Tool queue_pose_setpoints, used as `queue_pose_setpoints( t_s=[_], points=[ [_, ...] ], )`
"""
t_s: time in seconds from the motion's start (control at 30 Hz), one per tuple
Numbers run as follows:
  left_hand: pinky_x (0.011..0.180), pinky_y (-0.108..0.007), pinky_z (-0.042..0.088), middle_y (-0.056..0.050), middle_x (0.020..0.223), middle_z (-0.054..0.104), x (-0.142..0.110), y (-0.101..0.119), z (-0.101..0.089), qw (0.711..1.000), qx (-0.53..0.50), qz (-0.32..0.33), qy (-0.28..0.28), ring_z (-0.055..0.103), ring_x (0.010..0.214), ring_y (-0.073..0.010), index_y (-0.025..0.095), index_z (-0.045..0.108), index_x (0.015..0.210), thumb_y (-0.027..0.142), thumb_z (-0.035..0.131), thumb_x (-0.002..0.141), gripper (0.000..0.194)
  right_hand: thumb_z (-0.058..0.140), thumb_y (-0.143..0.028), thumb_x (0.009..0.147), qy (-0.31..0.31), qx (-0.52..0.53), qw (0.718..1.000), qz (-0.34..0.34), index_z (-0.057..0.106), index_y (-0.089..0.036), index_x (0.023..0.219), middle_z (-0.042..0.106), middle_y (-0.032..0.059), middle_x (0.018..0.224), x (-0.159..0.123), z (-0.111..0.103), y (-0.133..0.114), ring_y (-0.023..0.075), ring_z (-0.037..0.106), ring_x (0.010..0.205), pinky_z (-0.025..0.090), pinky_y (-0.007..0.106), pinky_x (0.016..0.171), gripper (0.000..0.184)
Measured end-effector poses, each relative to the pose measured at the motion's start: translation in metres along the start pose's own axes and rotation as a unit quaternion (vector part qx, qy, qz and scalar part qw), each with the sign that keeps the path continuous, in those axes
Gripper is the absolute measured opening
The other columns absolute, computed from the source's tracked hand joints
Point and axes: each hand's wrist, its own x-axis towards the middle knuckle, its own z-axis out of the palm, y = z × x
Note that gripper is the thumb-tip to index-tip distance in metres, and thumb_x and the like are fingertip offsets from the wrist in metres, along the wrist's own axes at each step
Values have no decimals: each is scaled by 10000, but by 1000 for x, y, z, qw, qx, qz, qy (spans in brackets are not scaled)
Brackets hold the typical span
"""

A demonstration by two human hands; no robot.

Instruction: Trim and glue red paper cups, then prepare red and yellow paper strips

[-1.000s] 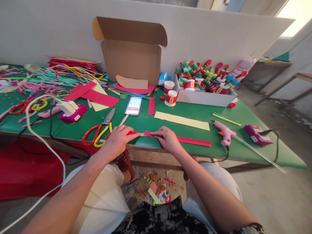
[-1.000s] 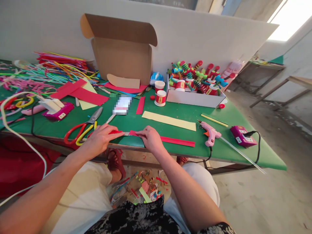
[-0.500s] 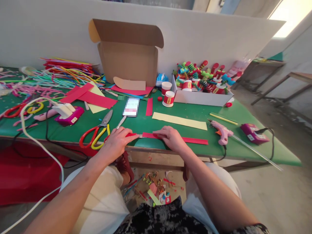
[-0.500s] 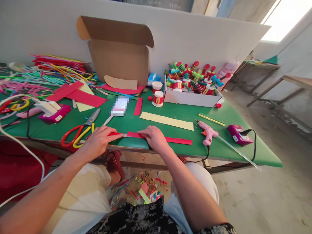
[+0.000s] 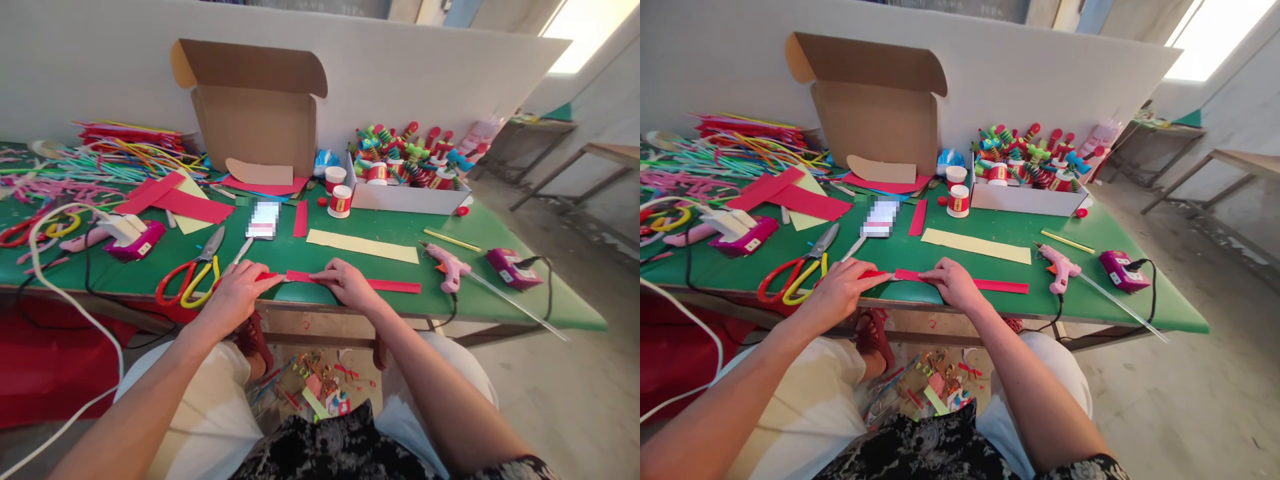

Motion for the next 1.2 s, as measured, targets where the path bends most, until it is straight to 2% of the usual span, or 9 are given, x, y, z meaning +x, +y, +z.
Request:
queue_pose_setpoints(
  t_s=[0.4, 0.67, 1.2],
  points=[
    [797, -403, 496, -77, 1074, 640, -3, 4, 3, 1000, 5, 2, 12, 526, 990, -243, 272, 671, 1258, -99, 385, 766, 680, 607, -189, 944, 9, 3, 1000, 4, 766, -339, 1128, 572, 33, 904, 0, 0, 1, 150, 582, 837, 504, 280, 799, 285],
    [815, -432, 512, -86, 1083, 645, -5, 3, 1, 1000, 3, 0, 16, 523, 1001, -249, 259, 664, 1268, -70, 382, 792, 644, 677, -185, 898, 29, 26, 996, 86, 813, -291, 967, 659, 26, 878, 5, 2, -8, 155, 649, 845, 498, 272, 788, 187],
    [825, -437, 497, -92, 1071, 644, -4, 9, 2, 1000, -11, -16, 3, 519, 986, -263, 252, 674, 1261, -77, 377, 783, 652, 669, -174, 897, 7, 1, 995, 95, 799, -266, 1046, 686, 47, 890, 8, 0, -14, 171, 656, 848, 518, 301, 808, 218]
  ],
)
